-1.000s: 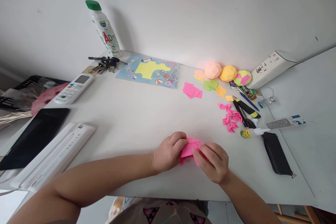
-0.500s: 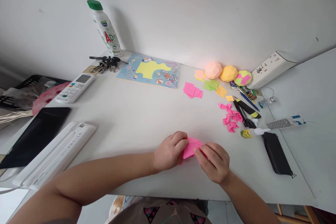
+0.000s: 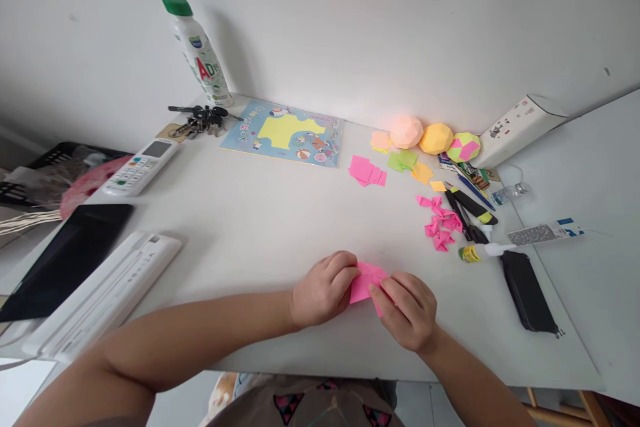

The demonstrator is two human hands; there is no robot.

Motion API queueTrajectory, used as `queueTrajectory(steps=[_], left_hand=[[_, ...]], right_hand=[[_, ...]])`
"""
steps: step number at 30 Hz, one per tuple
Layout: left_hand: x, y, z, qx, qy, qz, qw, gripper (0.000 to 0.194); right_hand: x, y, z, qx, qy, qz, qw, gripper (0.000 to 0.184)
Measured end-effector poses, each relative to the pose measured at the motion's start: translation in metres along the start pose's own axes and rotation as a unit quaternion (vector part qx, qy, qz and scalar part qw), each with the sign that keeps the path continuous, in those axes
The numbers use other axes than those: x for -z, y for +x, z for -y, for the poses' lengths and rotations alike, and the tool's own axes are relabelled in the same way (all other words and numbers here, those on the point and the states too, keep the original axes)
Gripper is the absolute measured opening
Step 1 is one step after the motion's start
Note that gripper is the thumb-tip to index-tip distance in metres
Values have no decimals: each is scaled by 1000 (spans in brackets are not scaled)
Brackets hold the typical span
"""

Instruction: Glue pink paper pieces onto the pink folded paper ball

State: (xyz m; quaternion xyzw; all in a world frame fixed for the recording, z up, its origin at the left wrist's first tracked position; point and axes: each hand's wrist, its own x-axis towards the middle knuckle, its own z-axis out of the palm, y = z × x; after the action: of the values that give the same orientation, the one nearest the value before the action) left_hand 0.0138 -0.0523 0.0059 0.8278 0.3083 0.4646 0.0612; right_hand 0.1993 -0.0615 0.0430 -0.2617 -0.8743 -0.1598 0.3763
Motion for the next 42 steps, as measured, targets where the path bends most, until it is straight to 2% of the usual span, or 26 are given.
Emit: queueTrajectory(steps=[11, 20, 29, 33, 38, 42], left_hand=[[-1, -3, 2, -22, 29, -2, 999, 21], [-1, -5, 3, -32, 33, -4, 999, 21], [2, -1, 4, -73, 51, -2, 996, 14], [3, -1, 4, -74, 65, -2, 995, 11], [2, 1, 4, -69, 75, -2, 995, 13], [2, 1, 5, -70, 76, 9, 995, 17]], right_hand=[[1, 0, 2, -6, -4, 8, 1000, 19], [-2, -1, 0, 5, 1, -10, 1000, 19], [-1, -3, 1, 19, 25, -2, 1000, 18], [0, -4, 2, -3, 52, -4, 999, 22], [2, -3, 3, -52, 60, 23, 997, 22], [1, -5, 2, -52, 77, 17, 996, 22]])
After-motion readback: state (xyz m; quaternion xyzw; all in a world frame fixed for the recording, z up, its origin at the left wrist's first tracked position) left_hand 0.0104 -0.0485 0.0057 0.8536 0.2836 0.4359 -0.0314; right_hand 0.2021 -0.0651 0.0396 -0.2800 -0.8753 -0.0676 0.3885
